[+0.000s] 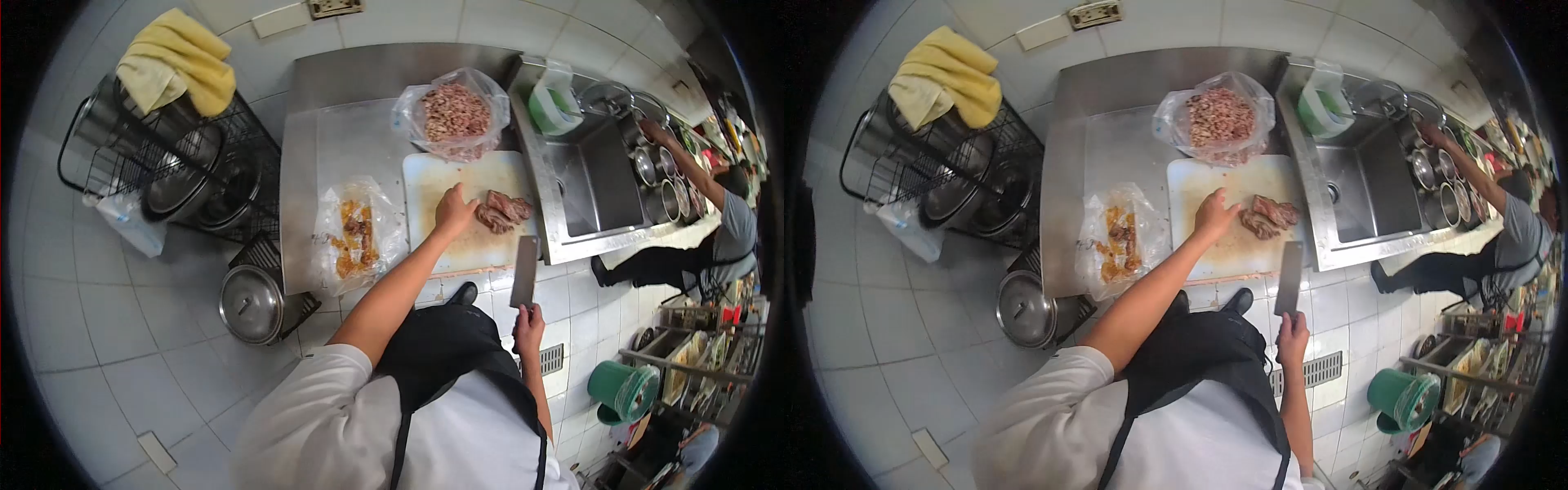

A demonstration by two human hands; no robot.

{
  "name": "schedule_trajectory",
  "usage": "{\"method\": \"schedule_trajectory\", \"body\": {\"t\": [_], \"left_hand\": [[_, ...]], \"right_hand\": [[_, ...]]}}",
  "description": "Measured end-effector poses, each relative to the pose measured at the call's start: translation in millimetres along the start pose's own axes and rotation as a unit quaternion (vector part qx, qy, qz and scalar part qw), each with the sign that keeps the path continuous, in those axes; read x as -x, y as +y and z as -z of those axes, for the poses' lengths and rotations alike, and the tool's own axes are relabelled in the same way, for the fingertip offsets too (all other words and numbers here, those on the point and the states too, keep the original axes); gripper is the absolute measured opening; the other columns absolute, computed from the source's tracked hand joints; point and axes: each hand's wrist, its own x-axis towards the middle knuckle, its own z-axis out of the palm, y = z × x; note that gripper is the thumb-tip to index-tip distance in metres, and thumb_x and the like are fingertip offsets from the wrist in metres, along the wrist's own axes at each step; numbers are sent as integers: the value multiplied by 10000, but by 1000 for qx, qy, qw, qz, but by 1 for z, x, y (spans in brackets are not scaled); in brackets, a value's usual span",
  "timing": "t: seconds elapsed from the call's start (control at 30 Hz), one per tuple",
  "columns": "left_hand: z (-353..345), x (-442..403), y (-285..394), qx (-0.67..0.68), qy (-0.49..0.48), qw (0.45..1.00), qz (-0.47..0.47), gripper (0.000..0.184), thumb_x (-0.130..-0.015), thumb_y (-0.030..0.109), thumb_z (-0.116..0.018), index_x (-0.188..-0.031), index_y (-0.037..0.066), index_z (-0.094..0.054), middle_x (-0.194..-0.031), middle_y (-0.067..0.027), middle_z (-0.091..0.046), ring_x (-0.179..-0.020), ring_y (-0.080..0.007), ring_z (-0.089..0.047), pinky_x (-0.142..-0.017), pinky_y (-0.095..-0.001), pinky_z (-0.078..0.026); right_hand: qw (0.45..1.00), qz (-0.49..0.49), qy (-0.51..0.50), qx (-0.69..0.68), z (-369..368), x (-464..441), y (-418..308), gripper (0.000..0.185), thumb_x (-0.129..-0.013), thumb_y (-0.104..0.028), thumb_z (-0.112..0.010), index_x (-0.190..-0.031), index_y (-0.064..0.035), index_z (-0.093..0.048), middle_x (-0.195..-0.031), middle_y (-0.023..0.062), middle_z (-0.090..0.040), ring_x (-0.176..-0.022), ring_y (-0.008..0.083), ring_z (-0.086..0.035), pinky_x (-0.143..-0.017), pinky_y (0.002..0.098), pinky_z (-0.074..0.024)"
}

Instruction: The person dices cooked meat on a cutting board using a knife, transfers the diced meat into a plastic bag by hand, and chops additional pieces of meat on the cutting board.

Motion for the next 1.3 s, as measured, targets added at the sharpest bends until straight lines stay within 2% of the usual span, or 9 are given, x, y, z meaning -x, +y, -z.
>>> {"method": "schedule_trajectory", "body": {"t": [0.13, 0.23, 0.33, 0.53, 0.63, 0.93, 1.1, 1.23, 1.3], "left_hand": [[111, 29, -21, -64, 6, 997, -45, 171, -871, 98, -717, -1025, 36, -756, -1077, -147, -715, -1030, -376, -677, -919, -464, -549], [167, 44, -106, -184, 114, 975, -59, 214, -821, 46, -725, -1029, 62, -771, -1055, -129, -707, -1057, -354, -670, -927, -462, -547], [208, 53, -155, -275, 43, 958, -70, 275, -838, 56, -703, -1102, 103, -765, -1082, -123, -694, -1086, -368, -660, -950, -440, -530], [217, 39, -182, -230, -102, 968, 5, 428, -792, 31, -752, -1210, 118, -748, -1134, -129, -711, -1076, -357, -677, -950, -453, -548], [227, 31, -173, -182, -42, 982, 26, 484, -803, 14, -733, -1276, 118, -718, -1126, -153, -721, -1040, -366, -696, -932, -433, -562], [239, 32, -140, 213, -81, 971, 77, 417, -845, 16, -787, -1250, 54, -697, -1063, -39, -736, -950, -127, -689, -839, -308, -564], [161, 32, -98, 127, -156, 979, 36, 321, -838, 90, -809, -1146, 42, -732, -1026, -66, -708, -881, -179, -695, -804, -325, -564], [76, 38, -35, -53, -181, 981, -44, 323, -806, 185, -844, -1066, 30, -731, -999, -144, -666, -912, -325, -707, -812, -421, -571], [56, 43, -26, -100, -181, 977, -56, 320, -789, 205, -860, -1019, 28, -727, -996, -165, -649, -941, -371, -697, -823, -459, -566]], "right_hand": [[997, -32, 25, -59, 8, 10, 25, 169, -1080, -185, -592, -988, -52, -544, -629, -28, -481, -467, 55, -431, -393, 265, -348], [996, -50, 24, -64, 10, 14, 40, 162, -1076, -181, -595, -1037, -31, -547, -646, -19, -499, -478, 60, -455, -398, 267, -361], [995, -55, 8, -83, 6, 11, 51, 166, -1076, -180, -594, -1081, -18, -559, -649, -16, -508, -482, 62, -468, -403, 267, -366], [1000, -5, -28, 1, -6, -5, 19, 201, -1062, -181, -610, -1042, 18, -604, -631, 26, -563, -495, 98, -506, -457, 325, -394], [998, 31, -39, 39, -11, -8, -2, 203, -1061, -182, -619, -1063, 20, -602, -633, 39, -579, -507, 102, -513, -466, 329, -392], [985, 124, -31, 118, -12, -2, 1, 190, -1051, -156, -645, -980, 1, -566, -603, 37, -562, -479, 106, -499, -450, 328, -378], [985, 114, -36, 125, -10, -6, 12, 205, -1050, -163, -652, -943, -12, -564, -611, 43, -562, -500, 110, -505, -468, 345, -384], [973, 165, -22, 157, -22, -10, -23, 222, -1027, -164, -681, -950, 6, -561, -631, 145, -590, -520, 272, -567, -510, 421, -417], [970, 168, -21, 177, -30, -15, -33, 236, -1005, -183, -700, -949, 6, -570, -721, 239, -658, -651, 455, -652, -559, 496, -465]]}}
